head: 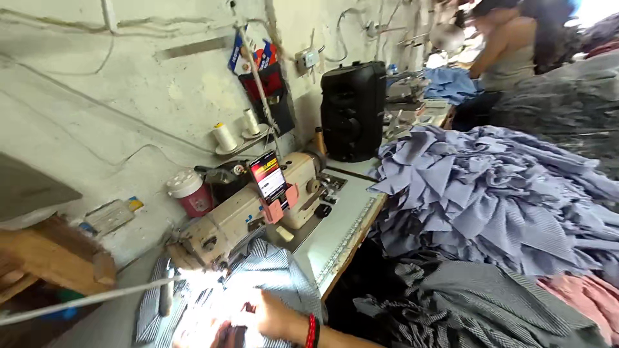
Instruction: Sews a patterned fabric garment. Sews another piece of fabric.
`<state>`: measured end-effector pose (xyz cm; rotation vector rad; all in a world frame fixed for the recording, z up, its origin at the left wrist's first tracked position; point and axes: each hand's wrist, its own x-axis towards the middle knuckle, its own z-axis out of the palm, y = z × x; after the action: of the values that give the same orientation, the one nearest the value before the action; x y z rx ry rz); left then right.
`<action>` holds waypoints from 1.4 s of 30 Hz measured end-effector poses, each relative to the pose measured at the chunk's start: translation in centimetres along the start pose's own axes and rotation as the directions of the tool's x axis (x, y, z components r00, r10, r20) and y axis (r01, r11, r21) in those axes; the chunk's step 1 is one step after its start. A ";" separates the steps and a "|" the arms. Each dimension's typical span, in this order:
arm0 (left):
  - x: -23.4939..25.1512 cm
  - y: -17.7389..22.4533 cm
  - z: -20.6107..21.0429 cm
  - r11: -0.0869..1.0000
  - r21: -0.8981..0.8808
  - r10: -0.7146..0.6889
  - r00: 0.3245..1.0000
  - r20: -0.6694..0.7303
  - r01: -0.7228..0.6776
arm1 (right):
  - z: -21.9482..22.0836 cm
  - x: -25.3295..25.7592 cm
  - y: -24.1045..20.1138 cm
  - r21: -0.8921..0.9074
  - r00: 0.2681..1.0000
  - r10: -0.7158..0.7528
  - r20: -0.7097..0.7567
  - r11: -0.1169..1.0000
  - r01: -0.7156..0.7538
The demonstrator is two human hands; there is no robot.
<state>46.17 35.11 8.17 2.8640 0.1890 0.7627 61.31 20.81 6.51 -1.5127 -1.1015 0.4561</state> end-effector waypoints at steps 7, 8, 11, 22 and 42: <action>-0.1 -1.0 1.0 0.996 -0.089 -0.024 0.995 -0.099 0.016 | -0.3 -0.1 -0.4 0.139 0.982 0.103 -0.157 0.987 -0.081; -0.2 -1.2 0.8 0.989 -0.138 -0.056 0.996 -0.072 0.046 | -0.2 0.0 -0.1 0.199 0.972 0.104 -0.212 0.978 -0.062; 0.0 -1.4 0.8 0.963 -0.252 -0.110 0.993 -0.036 0.098 | -0.2 -0.1 -0.1 0.221 0.963 0.111 -0.244 0.974 -0.057; 0.8 -2.0 -1.1 0.872 -0.375 -0.350 0.937 -0.027 0.315 | 0.7 -0.7 -0.4 -0.262 0.956 -0.287 -0.056 0.929 0.263; 0.7 -3.5 -3.7 0.959 0.028 -0.272 0.896 0.352 0.281 | 4.5 -4.5 -5.5 -0.464 0.865 -0.385 0.321 0.733 0.498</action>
<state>44.69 39.14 10.97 2.8019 0.5187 0.1896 53.50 19.11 9.02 -1.6144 -1.8160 -0.0536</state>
